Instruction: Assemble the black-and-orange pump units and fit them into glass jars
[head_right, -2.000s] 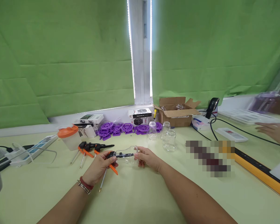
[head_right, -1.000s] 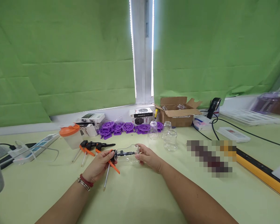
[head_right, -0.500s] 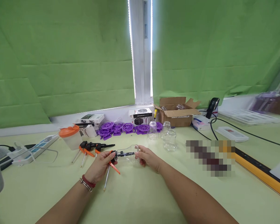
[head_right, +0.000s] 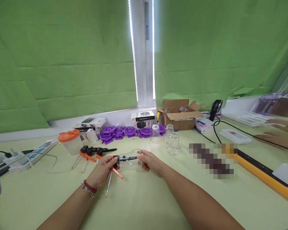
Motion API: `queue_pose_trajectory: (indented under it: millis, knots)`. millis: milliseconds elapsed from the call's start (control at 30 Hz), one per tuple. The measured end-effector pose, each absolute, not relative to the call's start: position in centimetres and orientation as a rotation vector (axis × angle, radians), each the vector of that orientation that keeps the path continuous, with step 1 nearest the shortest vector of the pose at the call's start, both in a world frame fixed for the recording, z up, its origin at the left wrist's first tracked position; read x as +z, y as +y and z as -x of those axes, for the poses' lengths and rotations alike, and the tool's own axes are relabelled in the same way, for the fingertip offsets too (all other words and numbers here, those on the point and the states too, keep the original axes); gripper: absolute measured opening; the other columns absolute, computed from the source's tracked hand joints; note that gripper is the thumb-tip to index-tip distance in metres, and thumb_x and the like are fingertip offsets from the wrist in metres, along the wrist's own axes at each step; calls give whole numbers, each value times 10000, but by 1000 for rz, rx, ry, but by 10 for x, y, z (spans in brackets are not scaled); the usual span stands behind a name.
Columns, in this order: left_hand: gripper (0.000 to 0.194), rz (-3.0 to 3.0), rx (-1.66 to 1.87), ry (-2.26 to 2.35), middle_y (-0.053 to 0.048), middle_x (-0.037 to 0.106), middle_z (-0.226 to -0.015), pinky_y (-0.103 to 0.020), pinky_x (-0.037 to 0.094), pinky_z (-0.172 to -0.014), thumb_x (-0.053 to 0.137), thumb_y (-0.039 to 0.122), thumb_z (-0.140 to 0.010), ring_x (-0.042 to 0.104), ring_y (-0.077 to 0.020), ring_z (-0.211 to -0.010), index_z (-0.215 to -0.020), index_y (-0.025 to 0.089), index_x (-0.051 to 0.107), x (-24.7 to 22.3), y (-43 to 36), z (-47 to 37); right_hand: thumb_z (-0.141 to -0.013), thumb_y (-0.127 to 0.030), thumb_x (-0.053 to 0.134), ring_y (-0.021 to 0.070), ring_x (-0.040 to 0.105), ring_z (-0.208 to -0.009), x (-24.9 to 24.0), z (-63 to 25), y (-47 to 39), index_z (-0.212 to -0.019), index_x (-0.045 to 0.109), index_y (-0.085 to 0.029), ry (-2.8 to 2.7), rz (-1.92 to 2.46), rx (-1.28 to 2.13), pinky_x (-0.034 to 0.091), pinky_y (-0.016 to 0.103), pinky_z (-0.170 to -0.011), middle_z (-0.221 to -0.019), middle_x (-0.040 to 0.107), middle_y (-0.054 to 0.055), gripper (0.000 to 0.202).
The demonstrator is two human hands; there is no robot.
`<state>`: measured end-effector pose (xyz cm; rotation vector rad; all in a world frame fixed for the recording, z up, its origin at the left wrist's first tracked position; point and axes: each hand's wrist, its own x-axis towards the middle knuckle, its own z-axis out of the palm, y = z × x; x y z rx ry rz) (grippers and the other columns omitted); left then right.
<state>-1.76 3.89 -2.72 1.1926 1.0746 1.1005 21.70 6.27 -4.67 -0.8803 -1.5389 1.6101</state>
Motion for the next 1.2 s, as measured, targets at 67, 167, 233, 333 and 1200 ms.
queue_pose_trajectory:
  millis: [67, 167, 233, 333, 1200]
  knots:
    - [284, -1190, 1102, 1076, 32, 530, -618, -249, 450, -629, 670, 418, -679, 530, -100, -578, -675, 141, 604, -28, 39, 18, -810, -454, 510, 60, 412, -477, -47, -217, 63, -1039, 503, -200, -1538, 875, 1613, 308, 191, -432, -768, 563, 4, 343]
    - [281, -1188, 1106, 1072, 30, 527, -620, -248, 449, -629, 672, 413, -679, 527, -100, -579, -675, 140, 604, -29, 39, 18, -811, -452, 509, 62, 416, -481, -48, -217, 63, -1049, 500, -202, -1528, 877, 1615, 306, 192, -433, -765, 560, 2, 345]
    - [281, -1189, 1105, 1076, 27, 531, -623, -246, 445, -627, 670, 412, -679, 525, -100, -581, -678, 140, 603, -27, 39, 18, -809, -456, 510, 62, 418, -481, -48, -218, 63, -1051, 497, -203, -1524, 883, 1616, 303, 192, -432, -764, 560, 1, 350]
    - [284, -1205, 1091, 1098, 21, 536, -626, -239, 434, -617, 656, 417, -695, 536, -106, -590, -685, 139, 598, -25, 39, 19, -808, -462, 510, 62, 428, -487, -47, -218, 62, -1051, 491, -206, -1528, 898, 1628, 304, 192, -437, -780, 567, 4, 353]
    - [304, -1174, 1173, 1049, -22, 622, -741, -270, 459, -703, 663, 420, -690, 574, -135, -685, -836, 154, 646, -22, 39, 21, -749, -415, 590, 102, 546, -583, -44, -218, 59, -1086, 440, -208, -1474, 852, 1685, 436, 245, -545, -842, 560, 16, 422]
